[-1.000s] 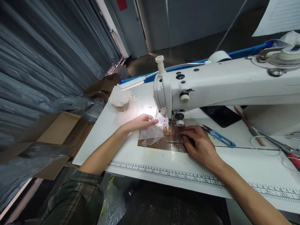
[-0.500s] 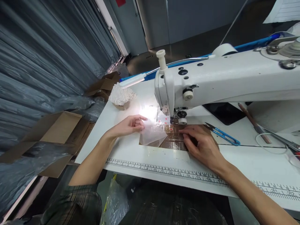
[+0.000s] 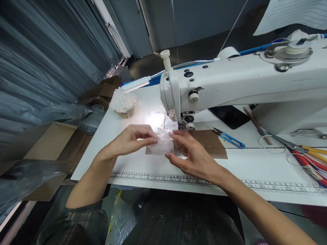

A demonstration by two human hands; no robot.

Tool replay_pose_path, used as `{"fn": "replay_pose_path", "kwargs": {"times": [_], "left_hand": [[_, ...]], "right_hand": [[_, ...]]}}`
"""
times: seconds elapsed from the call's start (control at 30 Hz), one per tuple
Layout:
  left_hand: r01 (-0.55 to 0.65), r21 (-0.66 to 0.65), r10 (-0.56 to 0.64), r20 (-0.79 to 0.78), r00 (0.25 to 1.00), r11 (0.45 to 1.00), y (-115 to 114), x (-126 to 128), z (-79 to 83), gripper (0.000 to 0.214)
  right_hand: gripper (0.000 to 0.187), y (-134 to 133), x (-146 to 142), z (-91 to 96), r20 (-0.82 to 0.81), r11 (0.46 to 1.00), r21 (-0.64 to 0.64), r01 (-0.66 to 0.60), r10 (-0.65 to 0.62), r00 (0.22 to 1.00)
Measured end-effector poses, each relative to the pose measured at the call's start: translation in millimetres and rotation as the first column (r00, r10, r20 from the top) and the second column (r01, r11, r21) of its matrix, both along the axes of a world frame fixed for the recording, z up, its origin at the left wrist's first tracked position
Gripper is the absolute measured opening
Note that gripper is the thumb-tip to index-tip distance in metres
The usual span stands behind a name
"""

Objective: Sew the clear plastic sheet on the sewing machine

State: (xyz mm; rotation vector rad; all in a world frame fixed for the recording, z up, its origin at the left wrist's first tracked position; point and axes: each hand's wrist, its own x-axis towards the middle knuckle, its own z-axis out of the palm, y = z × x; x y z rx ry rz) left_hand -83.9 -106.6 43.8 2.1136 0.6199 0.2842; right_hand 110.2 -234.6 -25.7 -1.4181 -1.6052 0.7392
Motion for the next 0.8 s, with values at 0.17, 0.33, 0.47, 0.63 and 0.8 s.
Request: {"fn": "replay_pose_path", "kwargs": {"times": [0.17,0.33,0.47,0.63,0.8], "left_hand": [[-0.128,0.460,0.114,0.060,0.992,0.879,2,-6,7.8,0.015],[0.180,0.598,-0.147,-0.103,0.984,0.781,-52,16,-36.2,0.026],[0.434,0.636,-0.403,-0.205,0.892,0.638,-87,30,-73.8,0.044],[0.345,0.624,-0.421,-0.029,0.907,0.701,-69,24,-75.0,0.026],[-0.052,0.548,0.036,0.041,0.999,0.835,-30,19,-71.5,0.021]], "right_hand": [[0.039,3,8,-10.1,-0.209,0.987,-0.159,0.015,-0.049,0.977],[0.040,7,22,-17.5,-0.204,0.970,-0.234,0.063,-0.112,0.972],[0.030,5,32,-19.5,-0.105,0.982,-0.125,0.142,-0.155,0.982],[0.024,-4,39,-23.4,0.003,0.981,-0.035,0.189,-0.189,0.982],[0.023,-4,44,-20.0,0.010,0.984,-0.039,0.174,-0.173,0.985]]}}
